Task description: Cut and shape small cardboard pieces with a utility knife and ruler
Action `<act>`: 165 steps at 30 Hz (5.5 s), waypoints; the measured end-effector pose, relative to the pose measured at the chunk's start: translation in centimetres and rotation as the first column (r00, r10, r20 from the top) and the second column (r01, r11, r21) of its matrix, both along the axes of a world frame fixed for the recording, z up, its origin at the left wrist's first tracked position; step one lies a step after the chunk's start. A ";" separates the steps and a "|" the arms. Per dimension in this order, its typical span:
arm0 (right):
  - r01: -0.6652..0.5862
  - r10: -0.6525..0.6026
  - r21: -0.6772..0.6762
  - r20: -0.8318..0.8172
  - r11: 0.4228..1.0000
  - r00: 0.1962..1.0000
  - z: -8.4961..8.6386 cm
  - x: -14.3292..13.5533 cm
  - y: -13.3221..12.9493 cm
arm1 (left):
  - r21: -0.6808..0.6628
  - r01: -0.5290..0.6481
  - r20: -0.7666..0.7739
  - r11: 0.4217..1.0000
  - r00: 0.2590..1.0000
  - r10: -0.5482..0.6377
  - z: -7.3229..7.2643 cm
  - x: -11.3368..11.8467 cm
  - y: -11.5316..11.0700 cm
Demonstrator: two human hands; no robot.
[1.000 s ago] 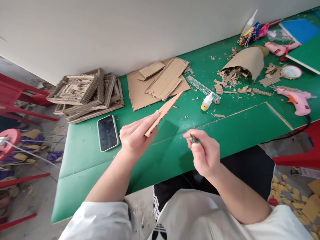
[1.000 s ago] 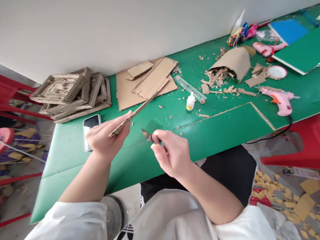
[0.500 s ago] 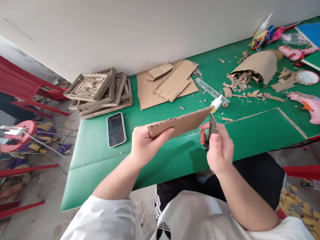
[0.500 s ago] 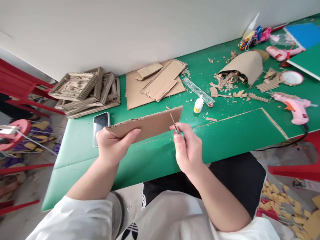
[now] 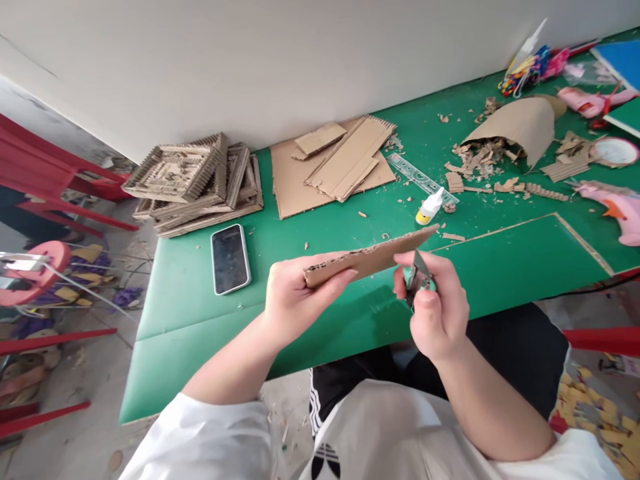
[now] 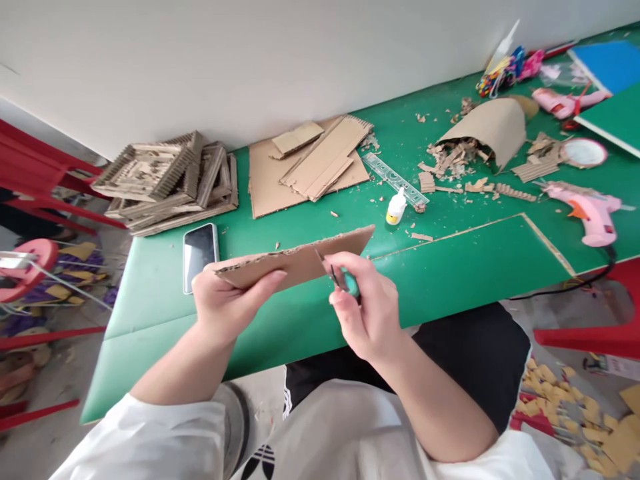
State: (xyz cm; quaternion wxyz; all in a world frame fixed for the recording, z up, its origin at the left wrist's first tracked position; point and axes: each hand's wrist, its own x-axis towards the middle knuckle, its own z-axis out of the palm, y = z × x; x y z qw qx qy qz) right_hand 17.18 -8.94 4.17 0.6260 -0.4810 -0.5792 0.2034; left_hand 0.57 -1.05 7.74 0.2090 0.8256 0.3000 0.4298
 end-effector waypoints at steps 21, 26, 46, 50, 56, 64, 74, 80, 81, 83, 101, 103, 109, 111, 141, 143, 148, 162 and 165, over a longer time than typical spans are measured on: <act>0.245 -0.178 -0.065 0.516 0.967 0.838 0.4 0.2 0.5 | 0.282 0.146 -0.090 0.948 0.988 -0.126 -1.1 0.1 0.7; 0.228 -0.131 -0.178 0.437 0.957 0.890 0.3 0.8 0.9 | 0.260 0.080 -0.113 0.962 0.992 -0.052 -1.6 0.1 1.1; -0.058 -0.341 -0.415 -0.812 0.908 0.474 -6.5 2.1 3.6 | -0.920 0.039 0.348 0.389 0.538 0.768 -7.1 -2.1 6.1; -0.165 -0.220 -0.344 -0.835 0.924 0.505 -6.0 2.5 2.6 | -0.922 0.088 0.363 0.377 0.536 0.762 -7.8 -1.7 5.9; -0.262 -0.240 -0.385 -0.859 0.885 0.452 -6.7 1.2 2.6 | -0.904 0.084 0.372 0.418 0.635 0.677 -8.3 -1.3 4.7; -0.081 -0.275 -0.353 -0.834 0.932 0.478 -6.5 5.5 1.0 | -0.841 -0.123 0.185 0.527 0.849 0.494 -9.2 -1.0 3.8; -0.191 -0.317 -0.509 -0.744 0.839 0.588 -4.8 8.6 1.0 | -0.586 -0.241 -0.250 0.773 0.962 0.111 -9.8 -0.9 3.0; -0.083 -0.283 -0.457 -0.673 0.886 0.683 -1.3 12.5 4.0 | -0.473 -0.274 -0.321 0.837 0.939 0.125 -10.1 -0.4 3.1; -0.080 -0.278 -0.466 -0.648 0.881 0.709 -0.8 13.2 4.9 | -0.463 -0.285 -0.286 0.839 0.944 0.163 -10.1 -0.4 3.2; -0.055 -0.268 -0.487 -0.567 0.872 0.779 -0.1 14.5 6.6 | -0.442 -0.315 -0.199 0.840 0.947 0.251 -10.3 -0.4 3.5; 0.611 -0.049 -0.594 0.695 0.523 0.718 -3.6 19.0 7.6 | -0.037 -0.041 -0.677 0.998 0.736 0.005 -10.9 0.7 3.0; 0.668 -0.053 -0.533 0.760 0.519 0.648 -3.8 19.0 7.3 | -0.017 -0.022 -0.718 1.000 0.696 0.003 -11.0 0.8 2.9; 0.732 0.014 -0.478 0.841 0.486 0.541 -4.7 19.5 7.1 | 0.003 0.010 -0.747 1.000 0.665 -0.004 -11.0 1.1 2.8; 0.736 0.013 -0.480 0.841 0.477 0.540 -4.8 19.6 7.2 | 0.003 0.018 -0.754 1.000 0.657 -0.010 -11.0 1.2 2.7; 0.481 -0.305 -0.373 0.441 0.794 0.844 -3.2 18.7 7.1 | 0.050 -0.395 -0.175 0.917 0.901 0.398 -11.0 4.5 12.2; 0.487 -0.307 -0.373 0.448 0.789 0.840 -3.3 18.5 7.3 | 0.115 -0.364 -0.164 0.924 0.911 0.379 -11.2 4.4 12.0; 0.455 -0.271 -0.375 0.449 0.808 0.852 -4.0 18.2 7.7 | 0.121 -0.324 -0.076 0.938 0.939 0.334 -11.6 4.3 11.9; 0.469 -0.376 -0.266 0.333 0.842 0.864 -5.0 18.7 8.0 | -0.203 -0.260 -0.361 0.944 0.916 0.175 -10.3 5.2 10.2; 0.463 -0.371 -0.269 0.330 0.844 0.868 -5.0 18.4 8.0 | -0.201 -0.336 -0.335 0.920 0.906 0.258 -10.2 5.5 9.8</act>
